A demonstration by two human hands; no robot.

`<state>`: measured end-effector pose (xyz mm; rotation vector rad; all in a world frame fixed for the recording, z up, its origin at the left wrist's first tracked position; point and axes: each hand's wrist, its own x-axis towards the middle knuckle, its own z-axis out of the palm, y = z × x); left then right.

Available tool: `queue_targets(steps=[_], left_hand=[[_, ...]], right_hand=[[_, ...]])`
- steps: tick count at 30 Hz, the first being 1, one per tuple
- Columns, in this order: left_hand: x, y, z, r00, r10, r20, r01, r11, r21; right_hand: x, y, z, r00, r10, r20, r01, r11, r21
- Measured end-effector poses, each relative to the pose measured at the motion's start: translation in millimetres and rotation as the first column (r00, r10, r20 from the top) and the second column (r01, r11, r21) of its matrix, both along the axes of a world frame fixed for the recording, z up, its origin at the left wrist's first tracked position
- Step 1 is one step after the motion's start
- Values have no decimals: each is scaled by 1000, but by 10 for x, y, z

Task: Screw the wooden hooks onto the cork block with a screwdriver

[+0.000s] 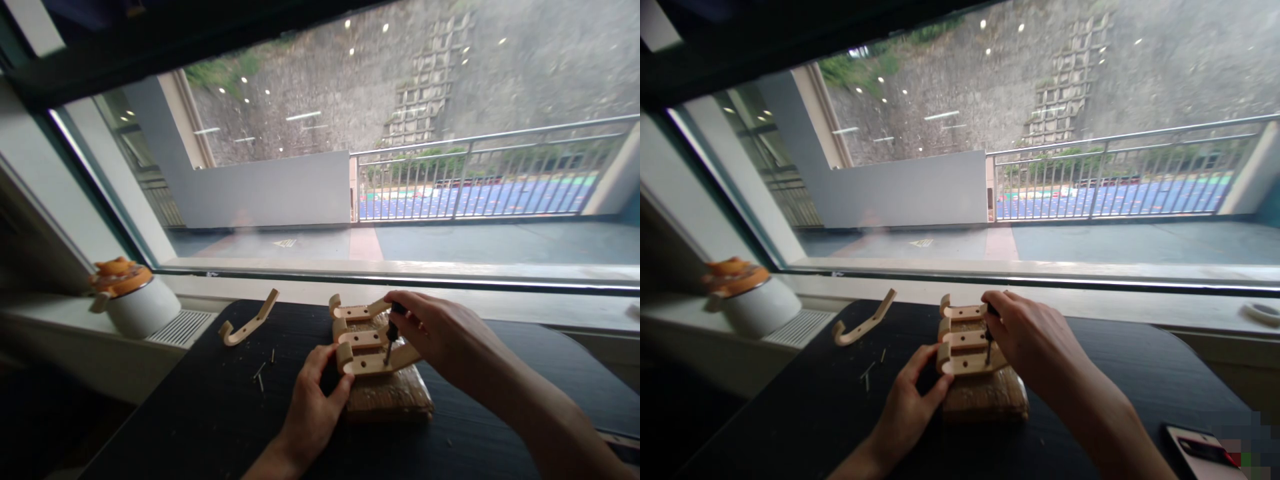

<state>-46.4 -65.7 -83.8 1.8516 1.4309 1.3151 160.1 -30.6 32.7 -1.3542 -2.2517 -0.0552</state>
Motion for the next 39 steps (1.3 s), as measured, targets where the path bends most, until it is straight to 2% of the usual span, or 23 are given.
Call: queue_targets(steps=[8, 15, 19, 33, 39], left_hand=[[-5, 5, -12, 1000, -1, -1, 1, 1000, 20], [-2, 0, 5, 1000, -4, 19, 4, 1000, 11], [-4, -2, -6, 1000, -7, 28, 7, 1000, 18], [-3, 2, -14, 1000, -12, 28, 12, 1000, -4], [4, 5, 5, 1000, -1, 29, 0, 1000, 12]], right_hand=[[-10, -34, 42, 997, -66, 49, 68, 997, -41], [-97, -86, 21, 993, 116, -21, -117, 992, -56], [-73, -65, -19, 987, 149, -53, -153, 986, -60], [-26, 3, -3, 1000, 2, 7, -2, 1000, -18], [-28, 3, -5, 998, -59, 15, 59, 997, -52]])
